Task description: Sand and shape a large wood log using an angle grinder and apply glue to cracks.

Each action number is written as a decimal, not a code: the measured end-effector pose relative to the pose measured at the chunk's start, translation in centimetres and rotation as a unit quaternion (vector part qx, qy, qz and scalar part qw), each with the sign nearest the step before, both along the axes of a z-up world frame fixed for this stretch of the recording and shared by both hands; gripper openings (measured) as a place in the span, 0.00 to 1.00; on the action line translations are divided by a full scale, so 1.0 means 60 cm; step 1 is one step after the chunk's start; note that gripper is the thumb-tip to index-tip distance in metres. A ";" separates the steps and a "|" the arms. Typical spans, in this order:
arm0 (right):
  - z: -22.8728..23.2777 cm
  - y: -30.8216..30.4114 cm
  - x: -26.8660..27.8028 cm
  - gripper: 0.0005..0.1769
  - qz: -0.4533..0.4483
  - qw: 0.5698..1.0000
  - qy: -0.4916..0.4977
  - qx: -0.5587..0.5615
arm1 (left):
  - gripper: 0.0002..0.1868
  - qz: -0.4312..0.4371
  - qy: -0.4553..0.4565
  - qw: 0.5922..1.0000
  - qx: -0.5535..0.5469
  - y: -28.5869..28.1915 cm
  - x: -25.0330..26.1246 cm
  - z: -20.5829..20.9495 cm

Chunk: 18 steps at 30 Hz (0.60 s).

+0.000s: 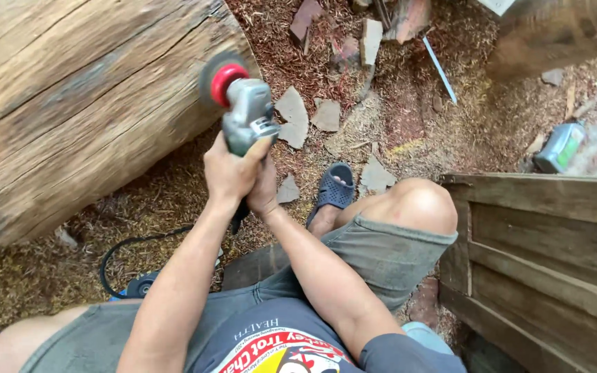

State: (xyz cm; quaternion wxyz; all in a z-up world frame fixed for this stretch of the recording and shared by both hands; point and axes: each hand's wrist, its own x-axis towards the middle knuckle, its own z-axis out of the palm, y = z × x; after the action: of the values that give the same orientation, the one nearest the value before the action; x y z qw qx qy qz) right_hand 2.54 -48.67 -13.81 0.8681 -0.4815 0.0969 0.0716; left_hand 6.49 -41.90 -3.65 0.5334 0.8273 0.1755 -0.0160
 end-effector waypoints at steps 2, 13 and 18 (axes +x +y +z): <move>-0.014 -0.005 0.002 0.43 -0.004 0.997 0.026 0.074 | 0.40 -0.002 0.048 0.997 0.056 -0.011 0.011 0.021; -0.013 -0.014 0.001 0.37 0.000 0.997 -0.046 -0.055 | 0.44 -0.037 0.101 0.986 0.124 -0.035 0.021 0.027; -0.025 -0.012 -0.029 0.37 0.007 0.996 -0.032 -0.085 | 0.46 -0.045 0.103 0.985 0.128 -0.026 -0.017 -0.005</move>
State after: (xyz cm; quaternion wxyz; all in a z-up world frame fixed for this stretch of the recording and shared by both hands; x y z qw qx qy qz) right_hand 0.79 -49.37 -15.33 0.8264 -0.5560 0.0715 0.0535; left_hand 5.46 -43.44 -3.94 0.4005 0.8899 0.1927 -0.1025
